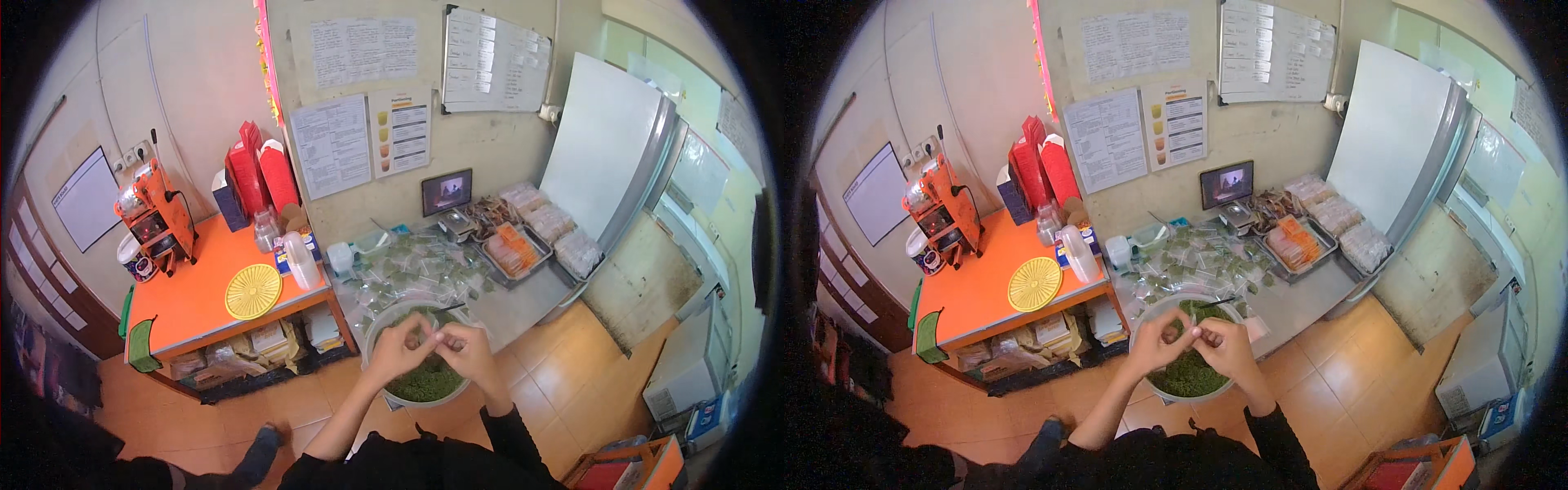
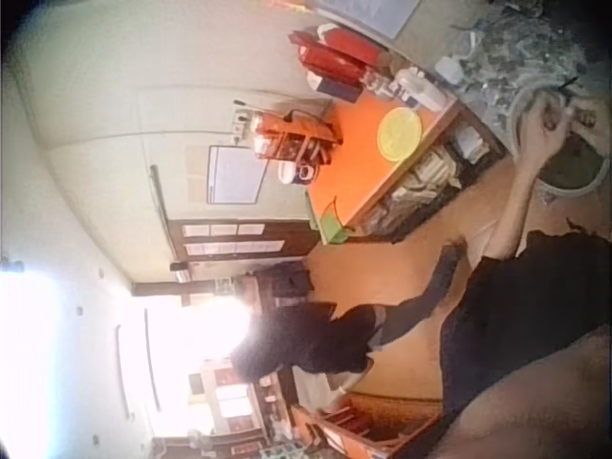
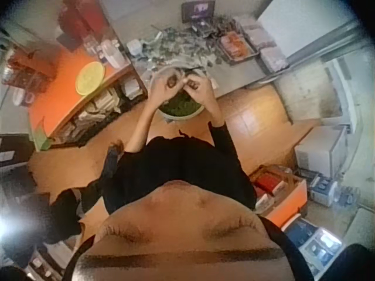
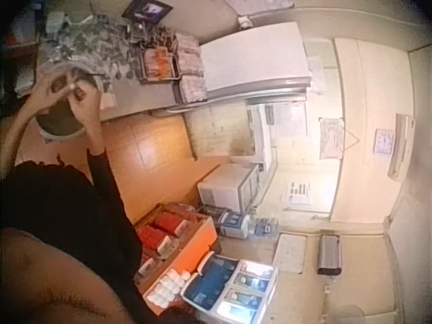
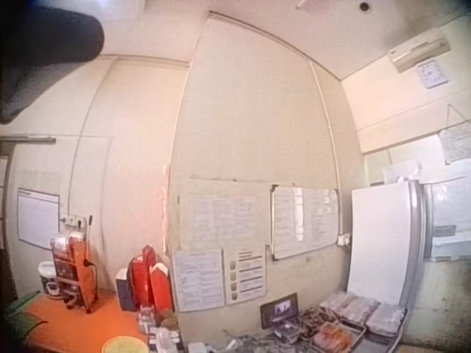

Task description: The person hands a package to a customer at a counter and then fills small plastic bags with green flakes from a large container using a scoop.

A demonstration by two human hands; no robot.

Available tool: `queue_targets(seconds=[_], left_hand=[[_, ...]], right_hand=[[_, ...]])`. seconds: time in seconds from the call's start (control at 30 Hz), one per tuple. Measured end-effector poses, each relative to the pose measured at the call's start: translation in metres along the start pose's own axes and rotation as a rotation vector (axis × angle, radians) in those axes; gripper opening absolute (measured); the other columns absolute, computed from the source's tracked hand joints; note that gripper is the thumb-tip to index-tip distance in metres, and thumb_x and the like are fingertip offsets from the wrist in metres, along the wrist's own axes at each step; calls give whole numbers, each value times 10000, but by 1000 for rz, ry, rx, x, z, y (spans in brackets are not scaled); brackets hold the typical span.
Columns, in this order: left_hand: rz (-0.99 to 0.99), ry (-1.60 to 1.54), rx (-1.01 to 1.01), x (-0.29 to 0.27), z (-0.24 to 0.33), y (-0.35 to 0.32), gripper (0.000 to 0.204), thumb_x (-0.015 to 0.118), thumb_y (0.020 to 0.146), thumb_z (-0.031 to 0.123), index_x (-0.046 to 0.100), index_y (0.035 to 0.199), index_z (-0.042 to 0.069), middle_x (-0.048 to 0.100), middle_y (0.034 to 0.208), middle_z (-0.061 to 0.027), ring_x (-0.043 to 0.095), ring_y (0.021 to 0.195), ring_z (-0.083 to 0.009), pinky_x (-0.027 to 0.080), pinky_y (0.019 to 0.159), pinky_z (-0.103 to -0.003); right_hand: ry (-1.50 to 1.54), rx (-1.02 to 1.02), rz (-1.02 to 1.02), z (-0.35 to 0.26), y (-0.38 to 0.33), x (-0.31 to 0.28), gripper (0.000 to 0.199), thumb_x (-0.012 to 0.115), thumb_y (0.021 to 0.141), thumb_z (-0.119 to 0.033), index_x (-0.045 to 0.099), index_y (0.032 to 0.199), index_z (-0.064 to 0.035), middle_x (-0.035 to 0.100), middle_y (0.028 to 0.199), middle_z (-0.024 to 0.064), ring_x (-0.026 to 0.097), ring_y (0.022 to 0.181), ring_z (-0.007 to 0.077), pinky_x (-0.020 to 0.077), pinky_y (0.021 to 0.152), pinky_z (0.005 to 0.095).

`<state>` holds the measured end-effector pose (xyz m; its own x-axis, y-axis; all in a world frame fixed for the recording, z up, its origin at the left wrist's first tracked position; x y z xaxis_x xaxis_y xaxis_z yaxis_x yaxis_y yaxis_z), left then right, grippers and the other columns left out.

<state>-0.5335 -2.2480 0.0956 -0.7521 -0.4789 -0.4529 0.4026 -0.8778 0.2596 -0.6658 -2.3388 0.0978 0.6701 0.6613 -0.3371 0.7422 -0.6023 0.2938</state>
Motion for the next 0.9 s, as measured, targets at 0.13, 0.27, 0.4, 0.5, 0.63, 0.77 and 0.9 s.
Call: queue_targets(seconds=[0.13, 0.27, 0.4, 0.5, 0.63, 0.77, 0.9], left_hand=[[-43, -234, 140, 5, 1, -1, 164, 627, 885, 146, 618, 808, 2, 429, 490, -36, 373, 461, -102, 329, 454, -289], [-19, 104, 222, 3, -6, -7, 167, 639, 833, 146, 625, 774, -10, 520, 519, -105, 479, 417, -221, 397, 452, -355], [84, 301, 186, -4, -5, -10, 175, 656, 799, 186, 655, 793, 11, 579, 572, -159, 598, 509, -328, 472, 508, -415], [100, 279, 62, -16, 13, -11, 220, 677, 800, 234, 662, 856, 21, 596, 589, -161, 637, 554, -336, 497, 533, -413], [-38, 32, 98, -18, 30, -12, 249, 685, 839, 228, 651, 1007, 48, 538, 522, -86, 550, 462, -144, 445, 501, -291], [106, -44, 196, -16, -25, -9, 251, 679, 860, 227, 630, 1059, 82, 567, 573, -95, 572, 507, -176, 447, 512, -315], [82, 133, 48, -25, -1, -12, 382, 721, 815, 218, 601, 1166, 125, 493, 520, -58, 521, 454, -170, 407, 476, -324]], right_hand=[[112, 52, -24, 2, -3, -2, 148, 680, 842, -74, 621, 748, 25, 556, 624, 22, 510, 534, 63, 394, 489, 255], [-125, -49, 68, 1, -5, 1, 163, 699, 785, -88, 595, 699, 4, 576, 652, 66, 550, 509, 146, 418, 480, 294], [-557, -224, 271, -12, -2, -2, 167, 702, 738, -102, 569, 684, -17, 605, 699, 89, 570, 523, 221, 452, 499, 314], [-464, -133, 302, -29, 1, -5, 86, 676, 761, -69, 607, 755, -18, 614, 718, 91, 602, 572, 226, 479, 533, 314], [-222, -223, 208, -19, 6, -11, 51, 646, 790, -25, 641, 840, -16, 633, 749, 98, 631, 628, 216, 495, 575, 297], [-155, -214, 240, -31, 8, -25, 61, 636, 803, -10, 647, 862, -16, 630, 747, 110, 625, 621, 204, 487, 569, 289], [-264, -112, 316, -34, 2, -23, 57, 642, 805, -21, 644, 862, -17, 610, 712, 113, 589, 563, 203, 458, 522, 291]])
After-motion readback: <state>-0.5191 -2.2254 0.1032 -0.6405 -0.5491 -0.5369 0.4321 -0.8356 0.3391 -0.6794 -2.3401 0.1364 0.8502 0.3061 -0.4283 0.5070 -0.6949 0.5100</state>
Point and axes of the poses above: each hand's wrist, its own y-axis towards the middle knuckle, its own x-axis out of the palm, z = x × y, the point moved 3 cm from there along y, towards the middle knuckle
